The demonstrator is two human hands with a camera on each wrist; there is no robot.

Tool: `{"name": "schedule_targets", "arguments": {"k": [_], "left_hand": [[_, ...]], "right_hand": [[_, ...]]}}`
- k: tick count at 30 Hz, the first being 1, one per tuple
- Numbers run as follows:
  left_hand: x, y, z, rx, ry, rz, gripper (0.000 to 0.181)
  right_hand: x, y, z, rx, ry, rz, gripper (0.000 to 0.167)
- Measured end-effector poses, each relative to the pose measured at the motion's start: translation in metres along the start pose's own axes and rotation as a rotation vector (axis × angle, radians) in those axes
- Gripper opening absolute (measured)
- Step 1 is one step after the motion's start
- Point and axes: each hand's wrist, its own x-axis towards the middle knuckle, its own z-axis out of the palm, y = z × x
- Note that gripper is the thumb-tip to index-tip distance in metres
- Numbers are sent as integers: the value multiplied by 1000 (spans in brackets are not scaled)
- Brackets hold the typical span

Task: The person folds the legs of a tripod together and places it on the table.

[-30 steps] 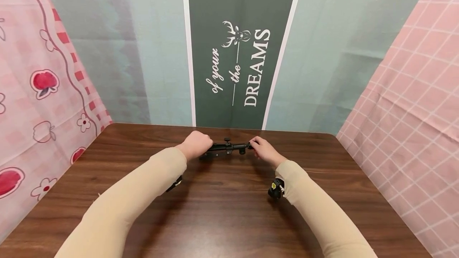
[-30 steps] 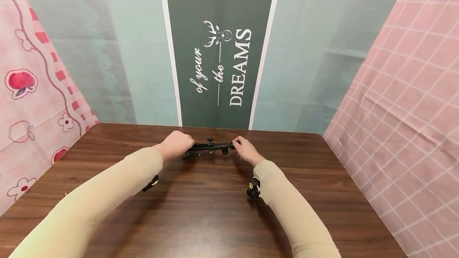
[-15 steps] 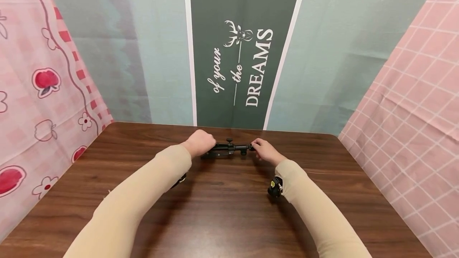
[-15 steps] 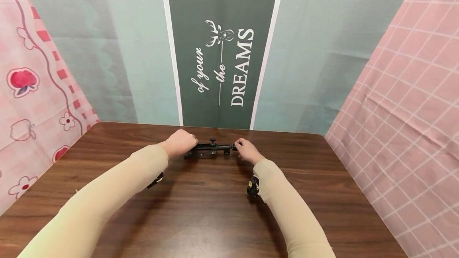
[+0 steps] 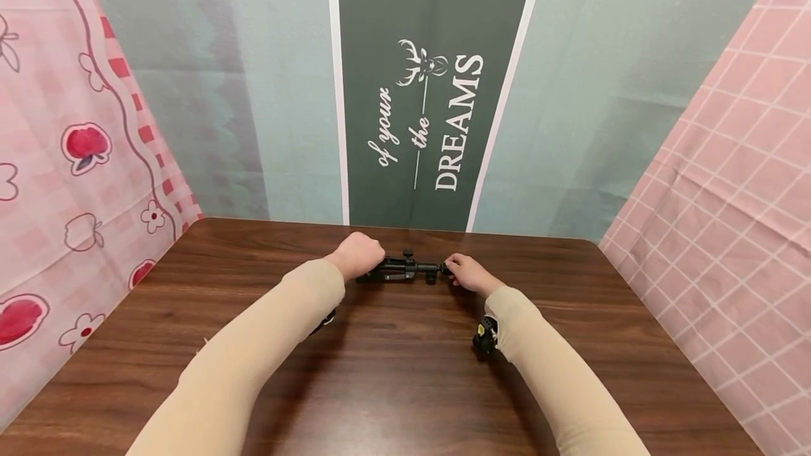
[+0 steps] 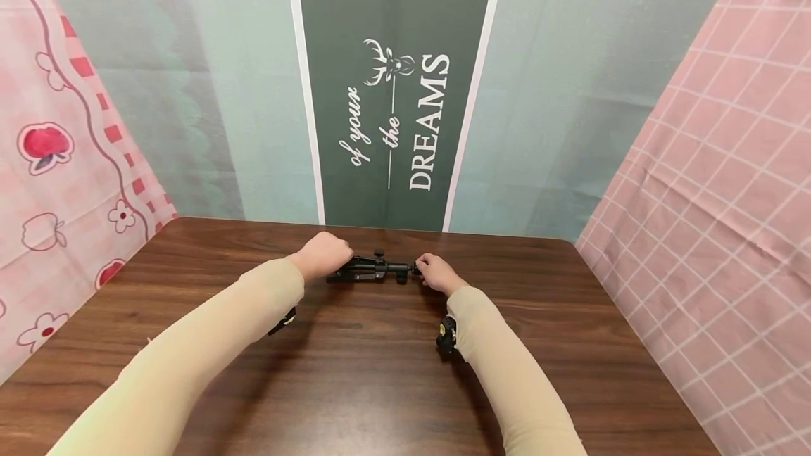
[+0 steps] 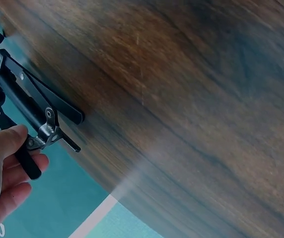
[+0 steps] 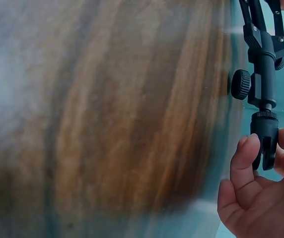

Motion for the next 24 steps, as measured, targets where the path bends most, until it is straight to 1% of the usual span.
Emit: {"name": "schedule_targets", "arguments": {"k": [6, 12, 15, 20, 21, 22, 24], "left_hand": [[-1, 0, 1, -36, -8, -22, 29], [-4, 4, 3, -74, -7, -59, 28], [-3, 7, 3, -78, 2, -76, 28], [-2, 9, 1, -60, 13, -113, 27], [-2, 10, 1, -59, 17, -118, 26], [-2, 10, -1, -64, 20, -124, 25], [-5, 11, -4, -76, 37, -140, 15]], "right_hand": [[-1, -1, 2, -26, 11, -19, 22], [-4, 1, 4, -31, -10, -18, 23], [-7, 1, 3, -35, -22, -21, 24], [-11, -3, -4, -46, -40, -34, 25], [-13, -4, -5, -63, -47, -37, 26], [-14, -5, -8, -107, -47, -43, 28], [-16, -6, -13, -227, -41, -57, 33]]}}
